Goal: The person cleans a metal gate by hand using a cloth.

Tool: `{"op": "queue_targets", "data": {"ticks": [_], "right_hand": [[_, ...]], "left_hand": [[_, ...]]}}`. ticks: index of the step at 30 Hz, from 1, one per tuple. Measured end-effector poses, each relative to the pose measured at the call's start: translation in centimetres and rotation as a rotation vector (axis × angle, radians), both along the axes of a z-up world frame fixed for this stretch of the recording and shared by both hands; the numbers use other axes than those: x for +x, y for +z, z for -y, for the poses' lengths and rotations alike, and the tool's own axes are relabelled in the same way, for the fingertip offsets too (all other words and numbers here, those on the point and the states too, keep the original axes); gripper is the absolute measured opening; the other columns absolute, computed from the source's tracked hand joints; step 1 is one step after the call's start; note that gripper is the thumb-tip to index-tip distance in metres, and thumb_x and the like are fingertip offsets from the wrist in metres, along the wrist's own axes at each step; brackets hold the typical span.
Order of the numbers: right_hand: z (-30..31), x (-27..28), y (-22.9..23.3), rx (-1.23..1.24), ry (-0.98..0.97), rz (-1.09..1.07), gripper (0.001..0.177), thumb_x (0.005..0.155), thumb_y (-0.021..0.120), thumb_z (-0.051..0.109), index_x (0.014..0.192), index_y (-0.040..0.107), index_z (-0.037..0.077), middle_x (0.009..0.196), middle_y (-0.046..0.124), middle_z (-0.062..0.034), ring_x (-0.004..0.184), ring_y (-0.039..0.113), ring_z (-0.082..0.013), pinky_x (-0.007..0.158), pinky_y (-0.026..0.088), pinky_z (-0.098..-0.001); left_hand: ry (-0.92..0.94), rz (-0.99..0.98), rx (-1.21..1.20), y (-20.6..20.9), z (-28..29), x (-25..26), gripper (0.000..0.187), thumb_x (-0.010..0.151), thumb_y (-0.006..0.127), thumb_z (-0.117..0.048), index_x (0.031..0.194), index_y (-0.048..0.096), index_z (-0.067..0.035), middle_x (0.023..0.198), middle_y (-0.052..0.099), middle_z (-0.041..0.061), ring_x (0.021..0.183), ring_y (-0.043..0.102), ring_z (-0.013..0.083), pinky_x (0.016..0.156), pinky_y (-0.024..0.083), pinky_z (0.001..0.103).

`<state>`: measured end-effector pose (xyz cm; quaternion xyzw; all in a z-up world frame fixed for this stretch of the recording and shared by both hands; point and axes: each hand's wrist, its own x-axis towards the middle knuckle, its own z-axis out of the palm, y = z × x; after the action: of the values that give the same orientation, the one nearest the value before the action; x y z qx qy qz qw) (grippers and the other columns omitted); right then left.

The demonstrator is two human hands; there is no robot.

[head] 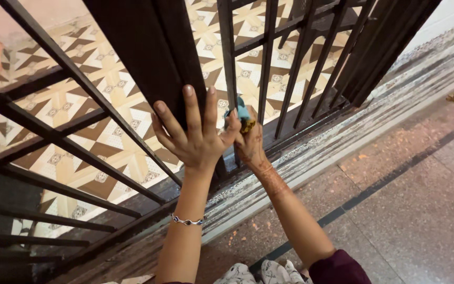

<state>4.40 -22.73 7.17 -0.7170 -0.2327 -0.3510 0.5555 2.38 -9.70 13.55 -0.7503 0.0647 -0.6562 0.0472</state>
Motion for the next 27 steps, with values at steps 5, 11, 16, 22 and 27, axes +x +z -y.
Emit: {"op": "queue_targets", "data": {"ticks": [5, 11, 16, 22, 27], "right_hand": [[0.6, -0.4, -2.4, 0.048, 0.124, -0.304, 0.037, 0.101, 0.064, 0.034, 0.115, 0.053, 0.002, 0.08, 0.064, -0.0111, 0.067, 0.065, -0.0197, 0.059, 0.053, -0.0337], [0.3, -0.8, -6.9, -0.045, 0.063, -0.371, 0.027, 0.102, 0.064, 0.026, 0.111, 0.054, 0.003, 0.086, 0.068, -0.0129, 0.071, 0.07, -0.0219, 0.06, 0.056, -0.0357], [0.1, -2.4, -8.2, -0.211, -0.158, -0.159, 0.036, 0.098, 0.068, 0.016, 0.125, 0.051, -0.001, 0.098, 0.065, -0.0236, 0.088, 0.065, -0.0375, 0.077, 0.053, -0.0474], [3.1, -5.6, -10.3, -0.047, -0.046, -0.264, 0.057, 0.095, 0.063, 0.014, 0.142, 0.034, -0.001, 0.108, 0.064, -0.0237, 0.087, 0.067, -0.0347, 0.078, 0.056, -0.0447], [5.4, -5.4, -10.3, -0.26, -0.338, 0.066, 0.05, 0.093, 0.062, 0.004, 0.14, 0.044, 0.003, 0.122, 0.059, -0.0254, 0.108, 0.062, -0.0435, 0.098, 0.051, -0.0496]], "left_hand": [[0.036, 0.009, 0.01, -0.2, -0.1, 0.1, 0.059, 0.108, 0.047, -0.056, 0.158, 0.05, -0.025, 0.168, 0.031, 0.004, 0.157, 0.016, 0.0431, 0.122, 0.028, 0.064], [0.028, 0.029, 0.002, 0.2, -0.1, 0.1, 0.056, 0.107, 0.05, -0.056, 0.154, 0.055, -0.025, 0.168, 0.031, 0.004, 0.157, 0.015, 0.042, 0.122, 0.031, 0.064], [-0.01, 0.016, -0.028, 0.3, 0.2, -0.4, 0.047, 0.107, 0.056, -0.043, 0.148, 0.06, -0.022, 0.169, 0.031, 0.005, 0.158, 0.015, 0.044, 0.125, 0.029, 0.063], [0.027, 0.014, -0.036, 0.2, 1.2, -0.1, 0.043, 0.103, 0.058, -0.033, 0.144, 0.063, -0.02, 0.166, 0.032, 0.011, 0.155, 0.014, 0.0499, 0.124, 0.022, 0.068], [0.051, 0.036, -0.012, 0.1, 1.2, -0.2, 0.042, 0.101, 0.058, -0.028, 0.142, 0.065, -0.02, 0.167, 0.031, 0.012, 0.155, 0.016, 0.0507, 0.124, 0.024, 0.068]]}}
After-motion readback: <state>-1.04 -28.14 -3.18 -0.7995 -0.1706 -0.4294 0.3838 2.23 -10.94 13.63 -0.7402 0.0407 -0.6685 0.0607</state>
